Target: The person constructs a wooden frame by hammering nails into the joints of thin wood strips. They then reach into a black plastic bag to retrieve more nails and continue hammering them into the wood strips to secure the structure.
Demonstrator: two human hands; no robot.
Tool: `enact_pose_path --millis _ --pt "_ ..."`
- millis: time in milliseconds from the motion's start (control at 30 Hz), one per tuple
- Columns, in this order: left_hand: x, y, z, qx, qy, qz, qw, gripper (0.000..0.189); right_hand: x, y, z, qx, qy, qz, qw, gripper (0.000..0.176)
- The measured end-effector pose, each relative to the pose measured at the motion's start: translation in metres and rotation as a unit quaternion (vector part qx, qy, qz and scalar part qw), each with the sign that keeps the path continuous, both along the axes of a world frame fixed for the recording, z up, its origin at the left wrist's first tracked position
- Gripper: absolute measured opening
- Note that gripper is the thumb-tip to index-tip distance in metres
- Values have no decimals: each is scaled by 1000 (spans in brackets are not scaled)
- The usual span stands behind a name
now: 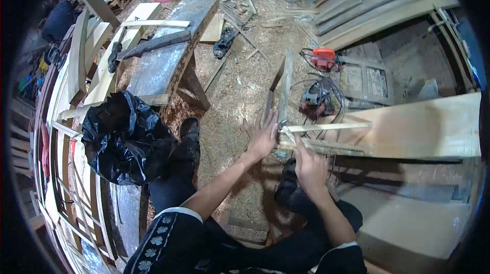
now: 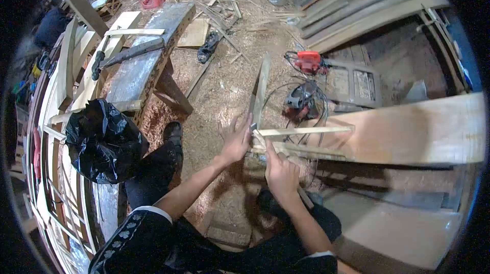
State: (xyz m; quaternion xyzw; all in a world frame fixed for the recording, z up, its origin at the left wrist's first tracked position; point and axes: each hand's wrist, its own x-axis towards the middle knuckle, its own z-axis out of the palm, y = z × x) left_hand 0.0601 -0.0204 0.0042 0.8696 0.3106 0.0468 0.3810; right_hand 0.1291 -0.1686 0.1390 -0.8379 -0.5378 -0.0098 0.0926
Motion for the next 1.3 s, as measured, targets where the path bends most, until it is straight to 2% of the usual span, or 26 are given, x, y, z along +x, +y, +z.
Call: enact_pose_path --millis 33,100,167,233,267,300,367,400,433,500,533,567,633,667,700,767,833,900,933,967,1033,1067,1100,1167,1200,1300 --pt "3 4 -1 0 -3 8 1000 59 2 7 4 0 -3 8 1000 42" --pt "1 -1 -5 -3 -10 7 1000 59 -5 8 7 166 29 -36 985 44" --pt "0 -3 -5 6 7 -5 1000 59 -5 1 -2 171 16 -29 985 42" --pt "2 1 0 6 24 -7 1000 59 -3 -3 -3 -20 -7 -15 1000 40" --pt "1 2 1 -3 14 -3 1000 59 1 -3 -4 30 9 3 1000 40" --pt "2 5 3 -5 12 6 1000 59 3 3 -4 29 7 11 1000 40" --pt "0 3 5 -18 28 -10 999 59 -4 5 -2 194 20 -41 980 43" --pt "0 3 9 -25 25 -14 999 59 -6 4 0 139 0 -37 990 42" --pt "0 2 8 -22 25 -15 999 59 -5 2 0 142 -1 -38 989 42" --pt "0 1 7 4 28 -1 1000 59 0 -1 0 -18 -9 -17 1000 42" --pt "1 2 8 0 43 -2 999 59 2 1 4 43 -9 1 999 44" --pt "2 1 5 -5 42 2 999 59 2 4 3 38 -10 5 999 44" --pt "0 -1 3 4 24 7 1000 59 -4 6 0 192 -3 -35 981 46" --pt "-1 -1 2 8 15 2 1000 58 -3 0 -8 132 -34 -8 991 46" --pt "0 0 4 12 13 2 1000 58 -1 -2 -6 136 -36 -8 990 46" --pt "-1 0 6 29 37 -7 999 58 -3 -3 -5 -1 -15 5 1000 48" --pt "-1 1 8 10 39 -2 999 58 -4 6 4 32 25 -6 999 49" --pt "-2 -1 6 -7 28 2 1000 58 -5 9 4 194 21 -45 980 48" --pt "-2 0 12 -32 26 1 999 58 -3 2 -4 126 -3 -41 991 44" --pt "0 1 11 -27 23 1 999 58 0 0 -2 131 -6 -41 991 44" --pt "0 1 10 -2 28 2 1000 58 0 -2 0 0 -5 -13 1000 44" --pt "1 1 8 -2 36 2 999 58 1 2 0 70 -10 -12 997 45" --pt "0 1 8 -8 38 3 999 58 0 5 0 65 -8 -10 998 45" --pt "-2 1 10 -15 35 -7 999 58 -5 4 -1 168 -4 -41 985 46" --pt "-2 3 17 -17 48 -11 999 58 -2 -4 -5 63 -42 -2 997 47" --pt "0 2 11 -19 29 4 999 57 8 -2 -4 28 -35 16 999 50"
